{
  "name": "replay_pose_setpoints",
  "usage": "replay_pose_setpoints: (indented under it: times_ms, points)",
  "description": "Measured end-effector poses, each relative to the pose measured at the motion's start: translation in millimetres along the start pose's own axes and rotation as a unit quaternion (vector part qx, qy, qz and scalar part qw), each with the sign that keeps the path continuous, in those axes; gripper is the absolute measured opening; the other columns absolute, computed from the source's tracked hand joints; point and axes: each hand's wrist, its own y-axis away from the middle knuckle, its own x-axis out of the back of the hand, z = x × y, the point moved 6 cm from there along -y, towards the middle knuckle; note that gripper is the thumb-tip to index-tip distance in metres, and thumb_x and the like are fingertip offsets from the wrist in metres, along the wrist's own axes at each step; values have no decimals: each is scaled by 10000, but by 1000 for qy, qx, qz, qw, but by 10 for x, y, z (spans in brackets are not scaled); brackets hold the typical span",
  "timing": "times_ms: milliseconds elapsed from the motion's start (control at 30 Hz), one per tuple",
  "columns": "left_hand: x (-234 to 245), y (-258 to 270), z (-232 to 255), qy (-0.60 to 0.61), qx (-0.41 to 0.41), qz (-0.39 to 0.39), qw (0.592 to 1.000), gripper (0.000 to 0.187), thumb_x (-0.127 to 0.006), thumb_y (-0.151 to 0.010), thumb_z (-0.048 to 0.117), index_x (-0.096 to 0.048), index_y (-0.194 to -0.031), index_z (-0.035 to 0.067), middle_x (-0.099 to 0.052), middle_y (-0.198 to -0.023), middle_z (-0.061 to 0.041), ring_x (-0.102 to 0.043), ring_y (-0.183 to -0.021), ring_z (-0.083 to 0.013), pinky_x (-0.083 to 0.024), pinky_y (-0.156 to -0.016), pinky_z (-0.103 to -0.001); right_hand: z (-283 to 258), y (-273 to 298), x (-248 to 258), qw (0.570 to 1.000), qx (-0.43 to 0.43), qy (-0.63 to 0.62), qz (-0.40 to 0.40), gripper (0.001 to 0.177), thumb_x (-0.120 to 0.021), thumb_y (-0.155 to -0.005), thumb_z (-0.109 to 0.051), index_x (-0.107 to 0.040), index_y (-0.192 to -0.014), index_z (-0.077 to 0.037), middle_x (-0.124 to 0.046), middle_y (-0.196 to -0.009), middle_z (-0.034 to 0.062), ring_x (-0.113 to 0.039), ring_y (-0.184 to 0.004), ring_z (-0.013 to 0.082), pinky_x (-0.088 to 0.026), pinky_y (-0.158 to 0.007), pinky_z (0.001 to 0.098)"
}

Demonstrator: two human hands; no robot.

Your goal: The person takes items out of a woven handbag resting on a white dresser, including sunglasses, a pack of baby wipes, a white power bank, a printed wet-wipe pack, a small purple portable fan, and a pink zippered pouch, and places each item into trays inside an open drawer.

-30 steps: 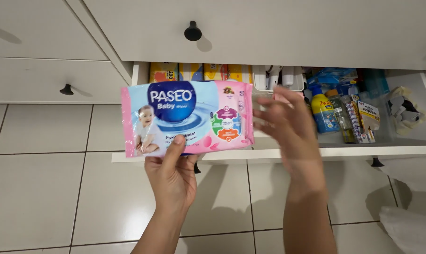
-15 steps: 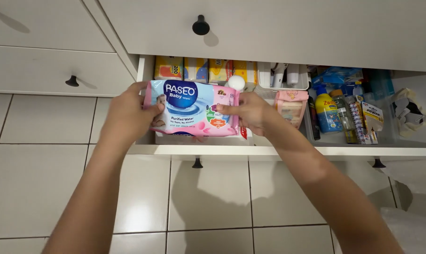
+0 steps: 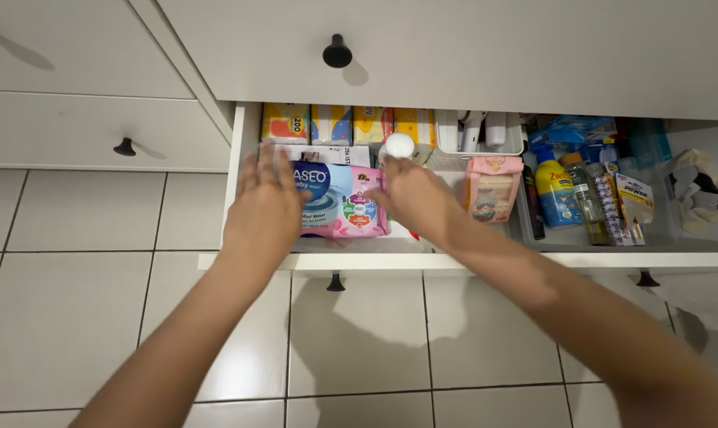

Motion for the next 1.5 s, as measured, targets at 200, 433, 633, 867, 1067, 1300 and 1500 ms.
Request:
replay_pose_setpoints:
  times_ms: [200, 433, 633, 867, 1067, 1300, 1500]
  points:
    - [-571, -45, -18, 11, -176, -291, 940, 859, -529, -985, 478, -127, -1584, 11, -2, -1683, -171, -55, -1543, -363, -223, -1207, -469, -305, 100, -203, 908, 349, 206, -107, 852, -568, -935, -545, -164, -1608, -215, -14, -1697, 14, -25, -1565, 262, -109, -1243, 553]
    - [-1075, 49, -116, -7, -68, -470, 880, 904, -528, -1036, 378, 98, -1641, 135, 195, -1706, -157, 18, -1573, -363, -224, -1240, -469, -344, 15, -400, 898, 349, 223, -145, 741, -463, -996, -476, -135, -1611, -223, -10, -1698, 14, -14, -1555, 260, -82, -1221, 552]
    - [-911, 18, -132, -3, -88, -462, 883, 924, -465, -1031, 533, 75, -1633, 85, 181, -1692, -210, 34, -1567, -396, -152, -1260, -484, -449, 61, -234, 905, 339, 217, -141, 790, -462, -989, -543, -129, -1607, -180, -11, -1697, 45, -30, -1551, 269, -87, -1210, 585]
    - [-752, 71, -99, 96, -71, -474, 873, 928, -172, -976, 716, 8, -1620, 72, 123, -1712, -143, 55, -1577, -328, -90, -1266, -468, -409, 94, -290, 903, 354, 203, -135, 818, -468, -970, -563, -169, -1598, -132, -66, -1692, 53, -58, -1550, 260, -82, -1208, 589]
    - [-501, 51, -32, 106, -69, -460, 879, 899, -106, -976, 715, -36, -1621, 94, 43, -1706, -101, 36, -1580, -304, -39, -1263, -480, -452, 84, -225, 912, 363, 163, -100, 690, -448, -1015, -500, -282, -1576, -133, -156, -1689, 53, -110, -1552, 274, -105, -1201, 602]
    - [564, 350, 306, 108, -73, 88, 988, 806, -420, -1046, 581, -244, -1625, 49, -191, -1705, -162, -149, -1578, -420, -110, -1268, -583, -473, 927, 518, 949, 228, 32, 217, 744, -592, -998, -452, -329, -1578, -68, -202, -1678, 178, -147, -1557, 442, -168, -1207, 688]
    - [490, 1217, 974, 239, -104, 73, 963, 780, -492, -1015, 487, -291, -1581, -9, -208, -1665, -228, -138, -1529, -483, -120, -1214, -594, -501, 1918, 131, 947, 80, -99, 294, 812, -611, -980, -394, -224, -1609, -58, -27, -1669, 352, 31, -1539, 599, -49, -1177, 770]
